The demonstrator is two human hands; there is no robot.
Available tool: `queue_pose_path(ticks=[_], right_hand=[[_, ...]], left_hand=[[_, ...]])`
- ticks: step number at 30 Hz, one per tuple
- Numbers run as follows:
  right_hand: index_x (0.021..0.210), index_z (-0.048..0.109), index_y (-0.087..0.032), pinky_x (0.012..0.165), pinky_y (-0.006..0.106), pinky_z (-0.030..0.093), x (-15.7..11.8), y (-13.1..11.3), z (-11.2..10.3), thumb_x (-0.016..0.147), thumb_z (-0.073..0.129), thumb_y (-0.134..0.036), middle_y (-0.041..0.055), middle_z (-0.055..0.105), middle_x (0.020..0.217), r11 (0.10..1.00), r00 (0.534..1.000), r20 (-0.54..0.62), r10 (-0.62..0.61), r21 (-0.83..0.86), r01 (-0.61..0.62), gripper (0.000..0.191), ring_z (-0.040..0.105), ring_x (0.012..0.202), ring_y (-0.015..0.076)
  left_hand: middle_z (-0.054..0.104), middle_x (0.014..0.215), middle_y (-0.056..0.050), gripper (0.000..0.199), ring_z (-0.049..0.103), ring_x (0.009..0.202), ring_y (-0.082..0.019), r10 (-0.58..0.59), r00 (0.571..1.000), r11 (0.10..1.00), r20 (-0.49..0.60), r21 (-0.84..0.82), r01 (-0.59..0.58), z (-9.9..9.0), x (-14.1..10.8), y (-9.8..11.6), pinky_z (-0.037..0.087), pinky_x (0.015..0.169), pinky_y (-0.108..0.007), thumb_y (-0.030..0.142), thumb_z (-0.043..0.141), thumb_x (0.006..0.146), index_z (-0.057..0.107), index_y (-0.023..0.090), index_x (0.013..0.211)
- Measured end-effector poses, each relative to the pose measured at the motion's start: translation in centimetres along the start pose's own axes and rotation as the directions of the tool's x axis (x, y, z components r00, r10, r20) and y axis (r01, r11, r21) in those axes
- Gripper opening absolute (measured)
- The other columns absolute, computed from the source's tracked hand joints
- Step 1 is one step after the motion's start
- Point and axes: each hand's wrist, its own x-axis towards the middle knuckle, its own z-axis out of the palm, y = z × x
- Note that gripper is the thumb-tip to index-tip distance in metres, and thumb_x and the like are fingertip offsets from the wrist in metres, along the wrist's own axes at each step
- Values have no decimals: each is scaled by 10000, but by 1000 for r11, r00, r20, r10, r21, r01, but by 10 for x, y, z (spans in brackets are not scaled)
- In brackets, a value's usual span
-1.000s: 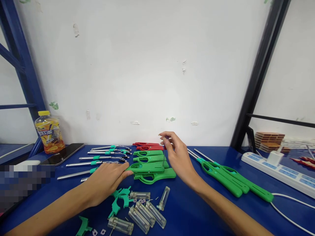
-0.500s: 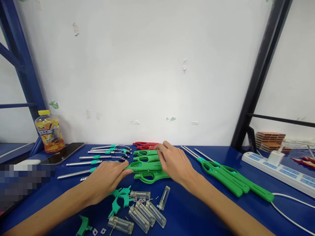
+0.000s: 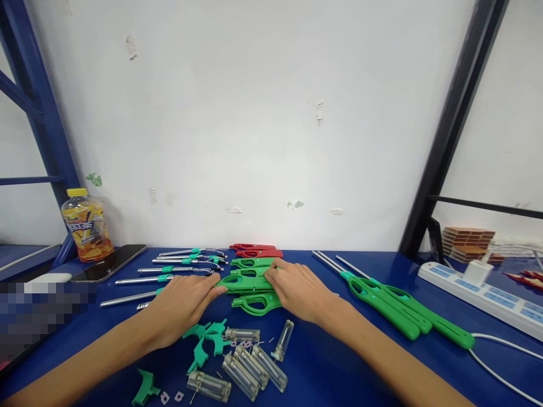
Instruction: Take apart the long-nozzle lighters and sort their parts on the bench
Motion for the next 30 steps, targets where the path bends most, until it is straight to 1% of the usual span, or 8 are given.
queue_pose_path(ticks=[2, 6, 11, 16, 20, 25, 30], right_hand=[[1078, 673, -193, 616, 301, 361, 0, 0, -1, 1063, 355, -240, 63, 655, 1014, 1000, 1000, -13, -10, -23, 10, 321, 653, 770, 186], [1100, 683, -199, 606, 302, 360, 0, -1, -4, 1060, 367, -251, 62, 667, 1006, 999, 1000, -22, -2, -45, 1, 323, 661, 772, 193], [1108, 702, -197, 590, 304, 362, 1, -1, -5, 1059, 366, -258, 76, 685, 1049, 997, 999, -41, 22, -72, -25, 345, 675, 767, 202], [1164, 696, -192, 571, 303, 361, 0, -1, -3, 1050, 378, -243, 89, 687, 1070, 992, 998, -58, 21, -120, -28, 342, 678, 737, 198], [1150, 699, -180, 553, 315, 346, -1, -2, -2, 1051, 380, -253, 97, 685, 1088, 989, 998, -58, 17, -148, -25, 342, 684, 715, 199], [1144, 700, -187, 534, 317, 302, -1, -4, -3, 1049, 387, -244, 89, 688, 1056, 983, 998, -59, 9, -185, -20, 332, 669, 673, 182], [1086, 706, -193, 512, 325, 214, -1, -3, -2, 1039, 415, -242, 84, 692, 1010, 972, 999, -50, 12, -234, -23, 299, 636, 634, 170]], left_hand=[[691, 793, -61, 465, 677, 698, -265, -13, 1000, 1000, -9, 8, 14, -1, 0, 0, 358, 551, -310, 435, 177, 1083, 556, 198, 952], [693, 788, -63, 459, 679, 697, -267, -31, 999, 999, -26, 9, 31, -1, 0, 0, 355, 544, -309, 434, 180, 1082, 552, 198, 953], [698, 794, -63, 438, 687, 722, -287, -59, 997, 998, -40, 13, 60, -1, -1, 0, 363, 549, -318, 429, 193, 1083, 550, 200, 972], [701, 798, -61, 414, 689, 727, -287, -91, 995, 996, -37, 11, 91, -4, 0, 0, 376, 559, -310, 412, 217, 1085, 553, 201, 967], [701, 798, -66, 418, 690, 724, -292, -110, 994, 994, -21, 7, 110, -5, 1, 0, 386, 564, -316, 410, 221, 1083, 559, 198, 958], [697, 787, -63, 436, 688, 717, -291, -110, 994, 994, -23, 8, 110, -5, 1, 1, 386, 556, -326, 418, 206, 1081, 561, 198, 955], [697, 793, -65, 455, 686, 721, -284, -115, 993, 993, -18, 11, 115, -4, 0, 0, 385, 559, -318, 436, 194, 1079, 561, 199, 951]])
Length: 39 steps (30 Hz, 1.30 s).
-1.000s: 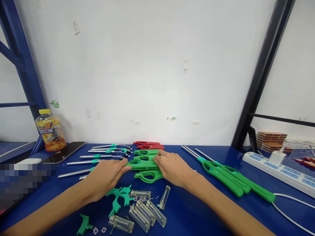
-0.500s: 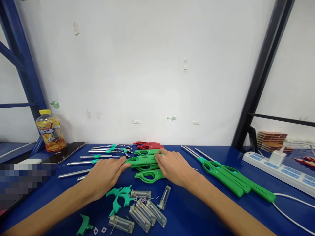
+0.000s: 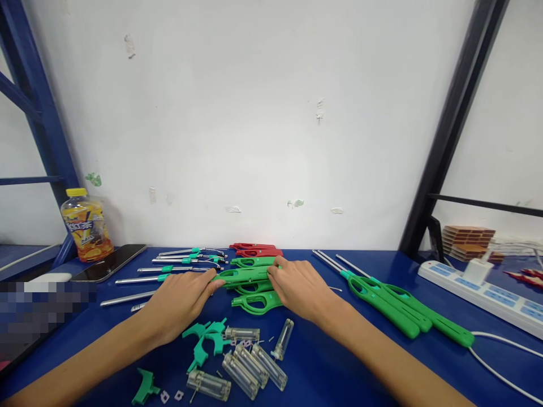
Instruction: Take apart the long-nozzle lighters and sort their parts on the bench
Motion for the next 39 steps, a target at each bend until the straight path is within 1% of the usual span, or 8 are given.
queue_pose_path(ticks=[8, 14, 19, 22, 27, 31, 34, 39], right_hand=[[1066, 701, -199, 505, 333, 180, 0, 0, 1, 1016, 469, -239, 70, 688, 984, 1000, 1000, 21, -17, 18, 16, 240, 642, 642, 164], [1155, 689, -210, 534, 316, 272, 0, -1, 2, 1032, 433, -268, 75, 673, 1000, 998, 1000, -20, 8, 68, -6, 291, 656, 715, 196], [1063, 691, -204, 660, 321, 391, -2, -5, -7, 1042, 383, -329, 80, 623, 1050, 964, 981, -154, 119, 253, -77, 333, 628, 756, 183], [983, 653, -199, 652, 312, 371, -2, -6, -14, 1043, 355, -324, 71, 626, 1001, 948, 970, -171, 170, 298, -114, 328, 598, 706, 169], [928, 548, -219, 558, 309, 235, 1, -3, -15, 1067, 283, -386, -1, 591, 639, 915, 938, -119, 324, 291, -279, 342, 544, 565, 189], [915, 532, -236, 587, 304, 297, -1, -3, -20, 1049, 338, -416, -5, 617, 691, 849, 901, -166, 402, 435, -299, 296, 553, 604, 186], [1031, 568, -237, 681, 318, 391, -2, -3, -26, 1030, 357, -315, 25, 650, 861, 799, 867, -243, 435, 548, -248, 225, 590, 731, 194], [1387, 490, -218, 808, 369, 454, 0, 0, -25, 1048, 326, -290, 88, 585, 1013, 814, 845, -353, 402, 561, -152, 383, 575, 884, 224]], left_hand=[[703, 798, -72, 485, 685, 711, -282, 11, 1000, 999, -13, -35, -11, 5, 0, -1, 380, 557, -316, 458, 193, 1077, 581, 196, 952], [709, 813, -69, 501, 691, 728, -271, 18, 999, 999, -28, -45, -20, 8, 0, -2, 386, 566, -314, 469, 182, 1076, 590, 197, 972], [720, 842, -80, 500, 695, 754, -299, 17, 999, 999, -28, -41, -18, 8, 1, -2, 408, 577, -336, 469, 185, 1075, 598, 196, 1013], [721, 848, -81, 498, 697, 752, -293, 19, 1000, 999, -18, -41, -19, 7, 1, -1, 402, 576, -328, 472, 187, 1075, 598, 197, 1013], [713, 829, -75, 496, 693, 747, -293, 23, 1000, 999, -16, -33, -24, 6, 0, -1, 391, 573, -323, 469, 182, 1077, 586, 198, 981], [707, 824, -71, 492, 691, 754, -309, 28, 1000, 999, -9, -43, -28, 6, -1, -1, 395, 576, -342, 468, 176, 1078, 577, 202, 977], [707, 832, -65, 477, 692, 763, -316, 37, 999, 998, -8, -57, -37, 6, -2, 0, 395, 576, -351, 462, 183, 1078, 576, 210, 979], [700, 821, -63, 474, 691, 767, -313, 42, 999, 997, -5, -69, -42, 5, -1, 0, 399, 578, -350, 457, 188, 1078, 574, 210, 960]])
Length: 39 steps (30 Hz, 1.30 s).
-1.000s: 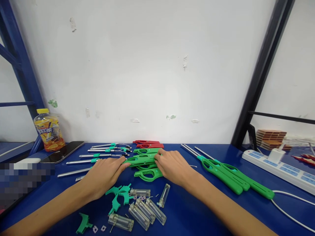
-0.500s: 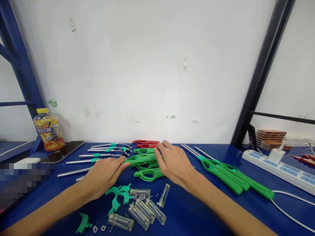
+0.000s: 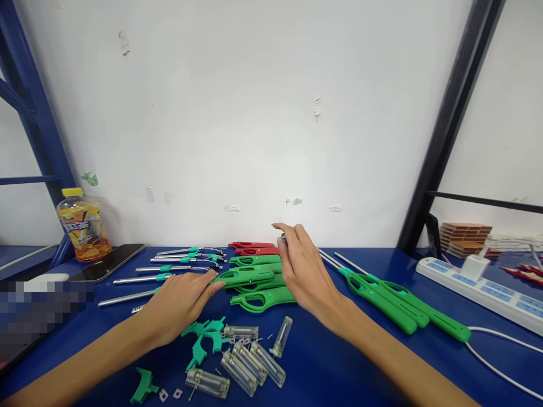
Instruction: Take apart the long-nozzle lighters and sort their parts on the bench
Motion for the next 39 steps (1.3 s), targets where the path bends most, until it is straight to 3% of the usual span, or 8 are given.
queue_pose_path(ticks=[3, 6, 11, 17, 39], right_hand=[[1420, 499, -232, 794, 370, 463, 2, 4, 2, 1045, 396, -287, 75, 600, 959, 998, 998, -7, -61, -9, 61, 393, 572, 891, 235], [1285, 612, -269, 831, 357, 472, 3, 4, 2, 1010, 526, -276, 45, 675, 987, 994, 993, -75, -90, 56, 95, 288, 609, 920, 219], [1031, 630, -258, 827, 322, 503, 4, -2, 0, 958, 628, -289, 5, 712, 938, 959, 991, -134, 28, 284, 11, 79, 667, 871, 186], [961, 574, -243, 794, 322, 532, 6, 1, 4, 904, 693, -342, 7, 693, 901, 873, 992, -52, 114, 482, -75, 165, 686, 826, 181], [970, 628, -239, 733, 315, 493, 7, 3, 3, 960, 603, -345, -1, 659, 843, 921, 989, -61, 134, 377, -101, 109, 637, 762, 174]], left_hand=[[699, 824, -64, 479, 690, 771, -317, -8, 1000, 1000, -1, 0, 8, 0, 1, 0, 409, 586, -357, 462, 189, 1076, 581, 210, 965], [702, 836, -66, 486, 692, 787, -319, -10, 1000, 1000, 6, -6, 10, 0, 2, 0, 419, 598, -362, 468, 185, 1074, 586, 211, 975], [702, 837, -64, 487, 692, 790, -306, -8, 1000, 1000, 5, -21, 8, 0, 0, 0, 414, 607, -351, 473, 186, 1073, 585, 213, 972], [698, 833, -62, 482, 685, 787, -294, -4, 1000, 999, 11, -33, 5, -1, 0, 1, 387, 602, -333, 472, 180, 1074, 572, 214, 962], [690, 824, -51, 464, 676, 769, -279, -7, 1000, 999, -12, -42, 6, -1, 0, 0, 339, 579, -319, 466, 193, 1075, 564, 221, 941]])
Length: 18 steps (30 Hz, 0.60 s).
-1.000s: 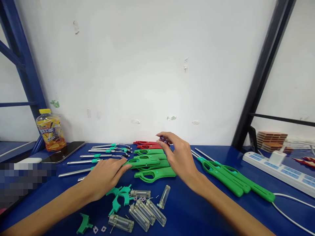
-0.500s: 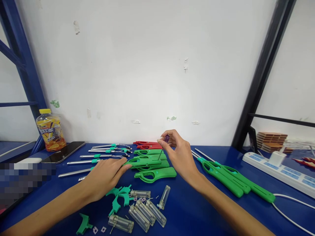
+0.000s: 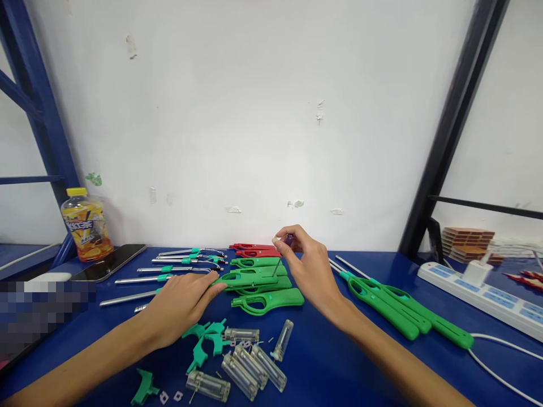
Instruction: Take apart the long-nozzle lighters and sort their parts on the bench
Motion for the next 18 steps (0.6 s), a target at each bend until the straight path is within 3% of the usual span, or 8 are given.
queue_pose_path(ticks=[18], right_hand=[[969, 620, -239, 750, 337, 515, -2, -2, -1, 987, 540, -335, 29, 689, 885, 996, 999, 3, -34, -83, 35, 126, 663, 781, 197]], left_hand=[[696, 840, -75, 523, 680, 788, -273, 16, 1000, 999, 11, -30, -16, 0, -1, 1, 394, 611, -330, 492, 176, 1070, 601, 203, 972]])
